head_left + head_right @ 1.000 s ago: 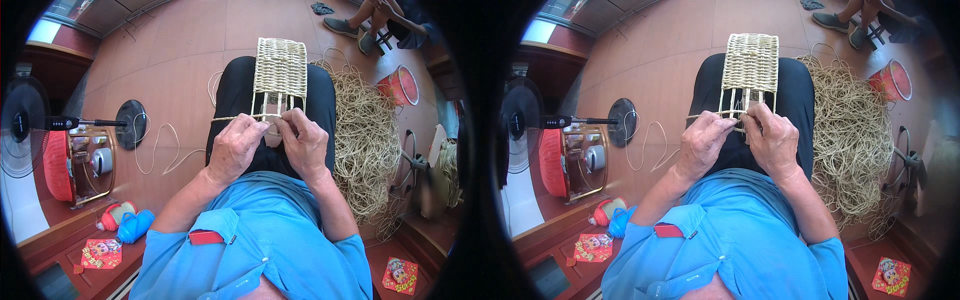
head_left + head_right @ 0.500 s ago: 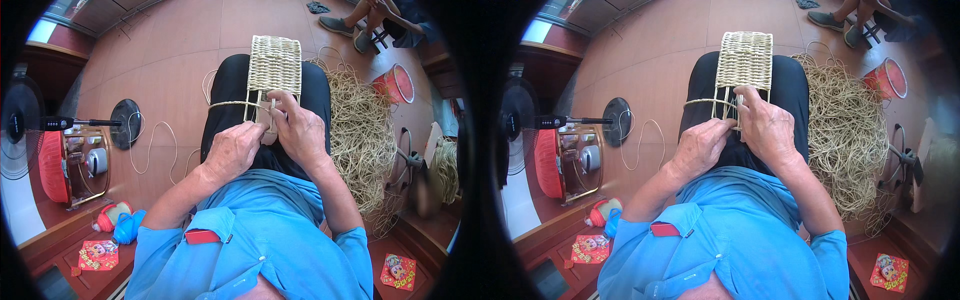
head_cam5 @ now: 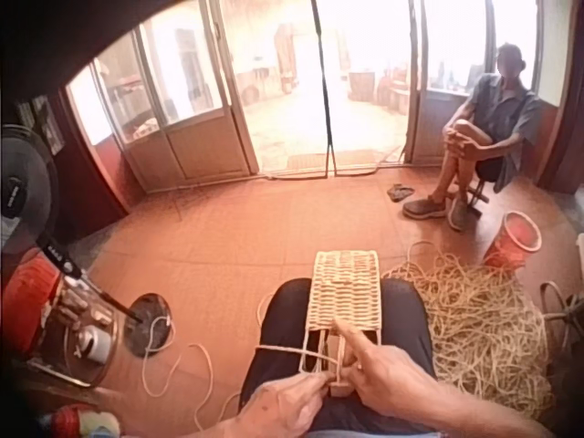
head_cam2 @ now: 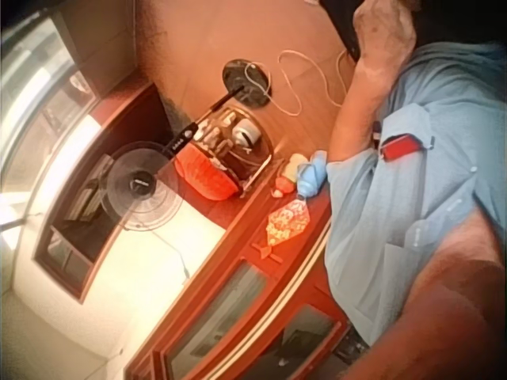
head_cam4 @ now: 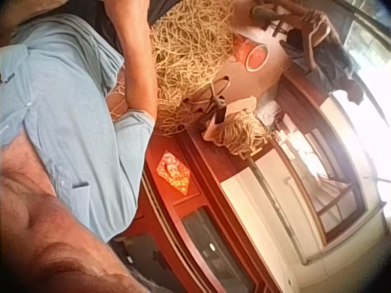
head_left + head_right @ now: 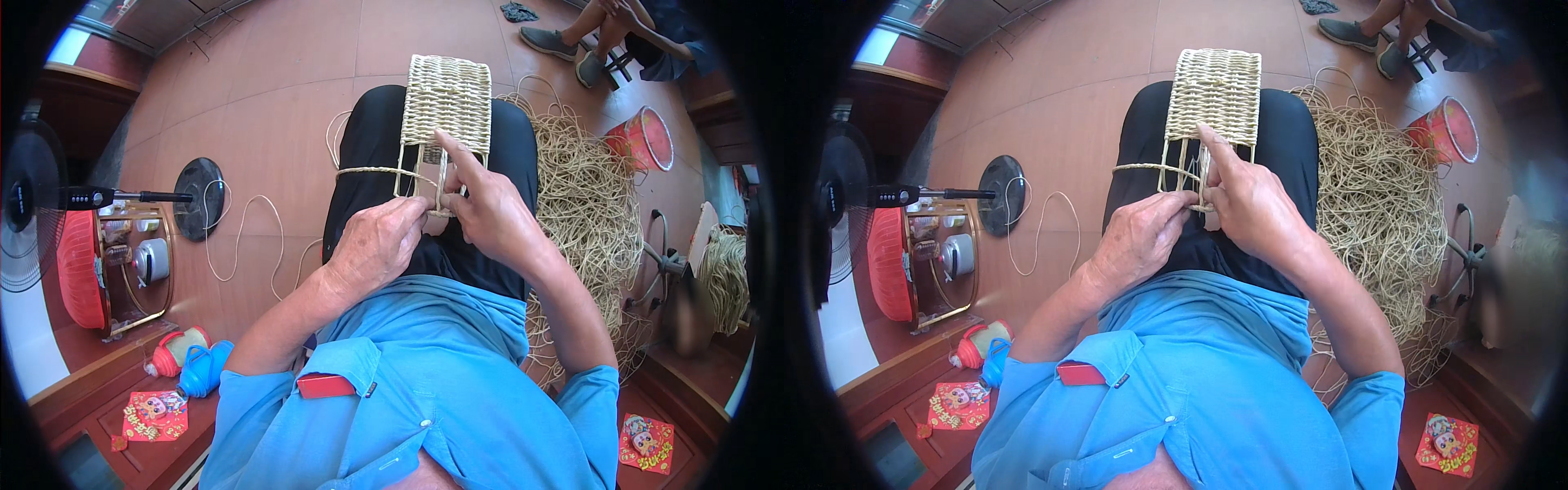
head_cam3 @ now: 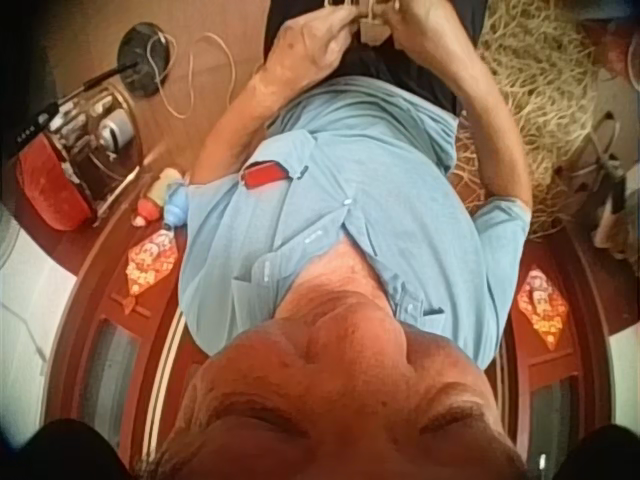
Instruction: The person is weaving a straw basket by hand, interlacing long straw strands.
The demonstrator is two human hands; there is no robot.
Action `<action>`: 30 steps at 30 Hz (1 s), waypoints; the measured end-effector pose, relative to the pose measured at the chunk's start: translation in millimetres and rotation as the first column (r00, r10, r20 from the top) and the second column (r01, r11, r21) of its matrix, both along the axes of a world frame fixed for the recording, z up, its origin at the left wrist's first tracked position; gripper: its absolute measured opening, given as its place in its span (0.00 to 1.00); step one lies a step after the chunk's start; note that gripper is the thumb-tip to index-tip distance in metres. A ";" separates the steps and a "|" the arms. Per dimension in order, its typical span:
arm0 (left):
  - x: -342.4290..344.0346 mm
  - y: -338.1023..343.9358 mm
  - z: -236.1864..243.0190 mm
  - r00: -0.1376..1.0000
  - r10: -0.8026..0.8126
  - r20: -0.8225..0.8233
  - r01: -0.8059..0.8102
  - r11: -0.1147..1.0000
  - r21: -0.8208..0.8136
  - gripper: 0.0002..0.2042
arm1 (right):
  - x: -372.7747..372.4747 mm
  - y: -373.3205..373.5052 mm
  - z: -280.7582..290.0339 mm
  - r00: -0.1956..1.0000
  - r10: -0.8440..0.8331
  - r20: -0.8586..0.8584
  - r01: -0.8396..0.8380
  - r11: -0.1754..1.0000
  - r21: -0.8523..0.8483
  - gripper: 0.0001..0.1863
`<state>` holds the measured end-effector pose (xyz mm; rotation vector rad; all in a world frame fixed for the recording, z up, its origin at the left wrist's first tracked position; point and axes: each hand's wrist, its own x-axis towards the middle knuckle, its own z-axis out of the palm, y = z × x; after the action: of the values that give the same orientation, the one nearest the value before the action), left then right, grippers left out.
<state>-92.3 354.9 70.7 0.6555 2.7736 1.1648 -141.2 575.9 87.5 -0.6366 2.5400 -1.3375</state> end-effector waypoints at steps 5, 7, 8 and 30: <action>-1.7 -0.9 5.9 1.000 -0.012 0.026 0.012 1.000 0.006 0.12 | 21.2 4.8 -6.0 0.979 -0.133 0.153 0.161 0.969 -0.188 0.34; -5.0 -1.2 5.1 0.999 -0.018 0.035 0.019 1.000 -0.014 0.11 | 28.2 9.7 -8.8 0.922 -0.163 0.351 0.278 0.910 -0.308 0.30; -6.2 -1.4 5.2 0.999 -0.018 0.038 0.018 1.000 -0.015 0.11 | 31.7 11.3 -8.3 0.863 -0.135 0.488 0.374 0.819 -0.435 0.26; -2.5 31.5 -10.7 0.850 0.006 -0.526 -0.038 0.998 -0.050 0.16 | 33.5 90.6 -31.3 0.750 -0.053 0.659 0.625 0.384 -0.680 0.09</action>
<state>-94.8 386.3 59.9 1.0850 3.2471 1.0218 -107.6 666.5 56.2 0.2713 1.3526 -2.5721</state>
